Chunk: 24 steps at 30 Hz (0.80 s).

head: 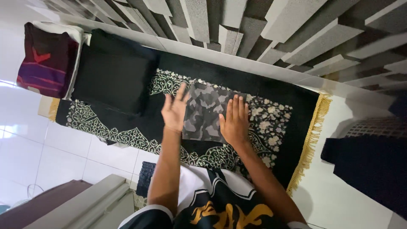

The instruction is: Folding a camouflage t-shirt on a mat on the floor.

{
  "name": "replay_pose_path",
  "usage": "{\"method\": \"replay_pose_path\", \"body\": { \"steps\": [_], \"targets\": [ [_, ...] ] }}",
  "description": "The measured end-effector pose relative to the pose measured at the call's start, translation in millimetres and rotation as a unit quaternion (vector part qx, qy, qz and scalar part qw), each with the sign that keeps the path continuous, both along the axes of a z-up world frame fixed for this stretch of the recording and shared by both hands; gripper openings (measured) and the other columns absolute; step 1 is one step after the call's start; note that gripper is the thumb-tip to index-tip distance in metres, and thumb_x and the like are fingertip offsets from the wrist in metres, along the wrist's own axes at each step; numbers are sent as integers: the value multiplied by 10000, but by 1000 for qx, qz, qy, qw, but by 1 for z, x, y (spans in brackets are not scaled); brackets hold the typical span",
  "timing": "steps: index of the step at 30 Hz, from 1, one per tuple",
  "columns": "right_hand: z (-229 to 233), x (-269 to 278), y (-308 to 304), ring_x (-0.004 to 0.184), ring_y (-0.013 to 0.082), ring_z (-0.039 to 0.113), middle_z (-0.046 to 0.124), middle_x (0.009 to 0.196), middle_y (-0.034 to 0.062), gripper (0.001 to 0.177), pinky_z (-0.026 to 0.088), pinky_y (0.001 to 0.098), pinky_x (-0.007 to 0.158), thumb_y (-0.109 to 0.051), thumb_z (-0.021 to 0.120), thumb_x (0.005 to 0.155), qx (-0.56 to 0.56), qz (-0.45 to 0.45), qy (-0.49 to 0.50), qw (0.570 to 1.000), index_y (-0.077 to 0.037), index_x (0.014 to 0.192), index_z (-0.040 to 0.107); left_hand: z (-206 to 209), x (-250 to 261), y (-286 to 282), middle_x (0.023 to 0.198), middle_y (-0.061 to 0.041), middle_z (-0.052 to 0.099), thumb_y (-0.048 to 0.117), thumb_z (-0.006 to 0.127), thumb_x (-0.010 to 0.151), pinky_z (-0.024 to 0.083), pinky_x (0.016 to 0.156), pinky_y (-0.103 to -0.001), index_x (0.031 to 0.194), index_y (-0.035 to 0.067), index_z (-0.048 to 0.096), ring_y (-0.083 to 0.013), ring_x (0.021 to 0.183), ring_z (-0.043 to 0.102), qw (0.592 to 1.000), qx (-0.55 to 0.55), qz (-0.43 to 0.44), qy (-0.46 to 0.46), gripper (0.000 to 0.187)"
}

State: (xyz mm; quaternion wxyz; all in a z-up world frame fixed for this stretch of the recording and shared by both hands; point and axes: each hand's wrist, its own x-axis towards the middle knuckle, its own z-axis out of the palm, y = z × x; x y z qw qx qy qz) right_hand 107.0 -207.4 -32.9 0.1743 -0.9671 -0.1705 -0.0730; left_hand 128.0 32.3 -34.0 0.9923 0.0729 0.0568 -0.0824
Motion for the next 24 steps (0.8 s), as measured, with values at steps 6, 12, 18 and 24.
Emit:
{"method": "replay_pose_path", "body": {
  "steps": [6,12,18,24],
  "targets": [
    [5,0,2,1497,487,295,354,1577,350,716,216,600,1224,-310,665,964,-41,3,5,999,153,1463,442,31,2,10,1617,-163,459,348,456,1063,322,1251,-462,1540,85,440,-321,1498,446,846,532,22,32,546],
    [-2,-11,24,1544,452,272,363,1604,334,584,204,585,1259,-251,544,1043,10,35,2,999,129,1478,457,17,-30,-67,1658,-170,364,213,446,1067,169,1276,-553,1535,62,481,-390,1572,251,340,916,19,-213,493],
    [-9,-9,28,1554,413,315,371,1618,290,531,231,567,1282,-269,532,1076,-2,15,2,1000,79,1473,470,1,-17,-63,1662,-206,265,362,476,1021,151,1247,-564,1552,87,441,-387,1557,167,287,938,-36,-193,599],
    [-12,8,-15,1509,457,306,338,1637,263,682,214,609,1221,-369,561,1005,-30,-29,9,999,51,1525,428,13,-8,-37,1694,-171,238,491,484,1021,129,1240,-602,1581,68,386,-342,1580,166,214,962,-48,-165,708]
  ]
}}
